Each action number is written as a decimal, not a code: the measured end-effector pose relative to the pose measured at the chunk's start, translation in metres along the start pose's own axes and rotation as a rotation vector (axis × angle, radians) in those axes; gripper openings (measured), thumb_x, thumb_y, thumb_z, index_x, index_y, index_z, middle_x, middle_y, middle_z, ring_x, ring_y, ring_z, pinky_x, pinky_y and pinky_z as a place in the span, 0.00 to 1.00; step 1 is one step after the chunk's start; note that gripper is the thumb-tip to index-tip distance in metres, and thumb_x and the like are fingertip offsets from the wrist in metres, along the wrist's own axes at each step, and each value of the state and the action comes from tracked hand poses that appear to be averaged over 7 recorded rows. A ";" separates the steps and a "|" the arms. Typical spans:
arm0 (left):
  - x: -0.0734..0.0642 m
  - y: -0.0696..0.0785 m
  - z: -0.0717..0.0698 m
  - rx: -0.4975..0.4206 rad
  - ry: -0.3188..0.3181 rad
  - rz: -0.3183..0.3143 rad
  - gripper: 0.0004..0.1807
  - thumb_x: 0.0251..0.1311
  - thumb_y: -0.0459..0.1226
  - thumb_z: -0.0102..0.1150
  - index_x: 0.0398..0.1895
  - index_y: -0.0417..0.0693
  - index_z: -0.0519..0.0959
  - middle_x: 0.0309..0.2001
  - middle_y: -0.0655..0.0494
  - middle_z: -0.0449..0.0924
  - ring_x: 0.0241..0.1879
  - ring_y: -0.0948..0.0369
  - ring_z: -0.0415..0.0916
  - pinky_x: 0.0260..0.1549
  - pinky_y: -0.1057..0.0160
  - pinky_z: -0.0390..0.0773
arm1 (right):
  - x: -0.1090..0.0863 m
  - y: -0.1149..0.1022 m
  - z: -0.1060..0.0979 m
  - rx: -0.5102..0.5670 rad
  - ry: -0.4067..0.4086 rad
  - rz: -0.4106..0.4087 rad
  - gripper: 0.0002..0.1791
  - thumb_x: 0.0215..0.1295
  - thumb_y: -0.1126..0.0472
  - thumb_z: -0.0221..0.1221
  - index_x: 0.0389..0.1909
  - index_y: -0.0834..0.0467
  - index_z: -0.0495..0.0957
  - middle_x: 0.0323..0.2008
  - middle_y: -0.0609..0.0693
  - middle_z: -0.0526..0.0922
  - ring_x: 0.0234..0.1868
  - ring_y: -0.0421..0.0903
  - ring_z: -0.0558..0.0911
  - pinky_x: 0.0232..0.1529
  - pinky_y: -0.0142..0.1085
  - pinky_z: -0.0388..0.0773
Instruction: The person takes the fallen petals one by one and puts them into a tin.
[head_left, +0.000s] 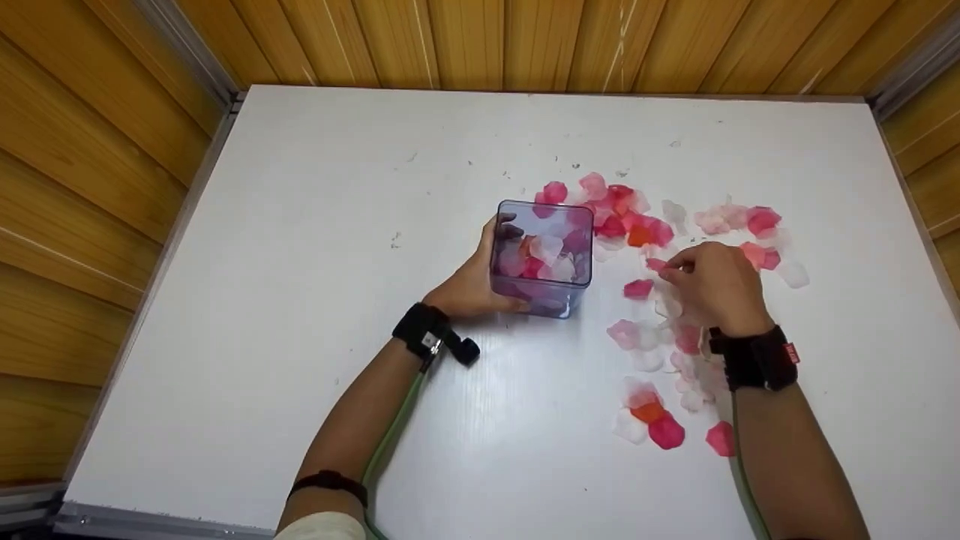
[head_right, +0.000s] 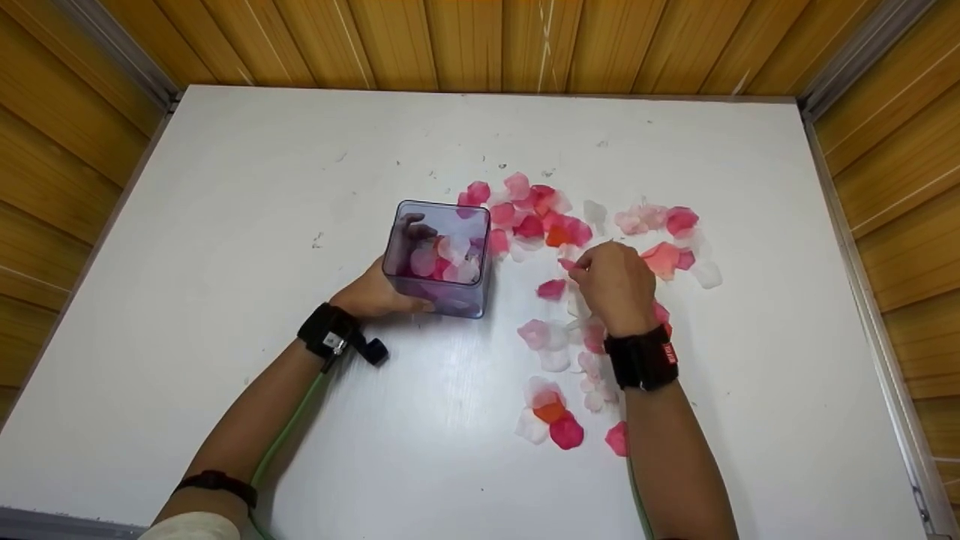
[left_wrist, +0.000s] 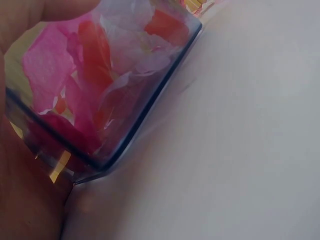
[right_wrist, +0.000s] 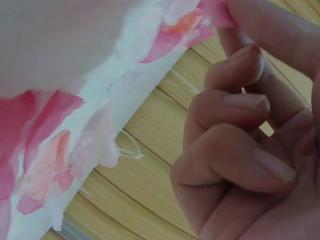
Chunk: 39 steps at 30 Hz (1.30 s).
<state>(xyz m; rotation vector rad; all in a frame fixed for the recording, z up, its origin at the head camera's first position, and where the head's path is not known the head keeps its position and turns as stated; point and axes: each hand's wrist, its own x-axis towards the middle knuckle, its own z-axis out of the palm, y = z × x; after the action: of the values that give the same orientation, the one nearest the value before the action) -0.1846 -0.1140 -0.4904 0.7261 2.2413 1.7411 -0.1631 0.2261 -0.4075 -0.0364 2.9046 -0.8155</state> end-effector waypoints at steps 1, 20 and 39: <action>0.000 0.000 0.000 0.000 0.003 0.001 0.69 0.38 0.40 0.83 0.77 0.59 0.39 0.71 0.53 0.55 0.71 0.61 0.55 0.72 0.59 0.55 | -0.001 -0.003 -0.001 0.002 0.030 -0.024 0.16 0.67 0.55 0.66 0.45 0.64 0.87 0.31 0.58 0.83 0.32 0.56 0.77 0.25 0.39 0.74; 0.003 0.000 -0.002 -0.011 -0.003 0.005 0.68 0.40 0.43 0.81 0.77 0.60 0.39 0.70 0.54 0.56 0.70 0.64 0.55 0.72 0.60 0.55 | -0.017 -0.126 0.028 0.048 0.169 -0.460 0.12 0.60 0.59 0.72 0.42 0.60 0.89 0.30 0.55 0.78 0.34 0.49 0.76 0.31 0.39 0.74; 0.000 0.000 -0.003 -0.016 0.007 0.004 0.68 0.39 0.41 0.83 0.77 0.61 0.41 0.70 0.54 0.56 0.71 0.63 0.54 0.72 0.60 0.53 | -0.004 -0.041 -0.013 0.029 0.251 -0.231 0.14 0.66 0.57 0.66 0.48 0.62 0.87 0.33 0.58 0.79 0.33 0.52 0.73 0.29 0.41 0.67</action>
<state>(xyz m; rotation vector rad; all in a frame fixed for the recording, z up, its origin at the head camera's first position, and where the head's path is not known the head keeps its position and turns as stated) -0.1862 -0.1166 -0.4897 0.7230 2.2295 1.7644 -0.1614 0.1984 -0.3746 -0.2926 3.1651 -0.9608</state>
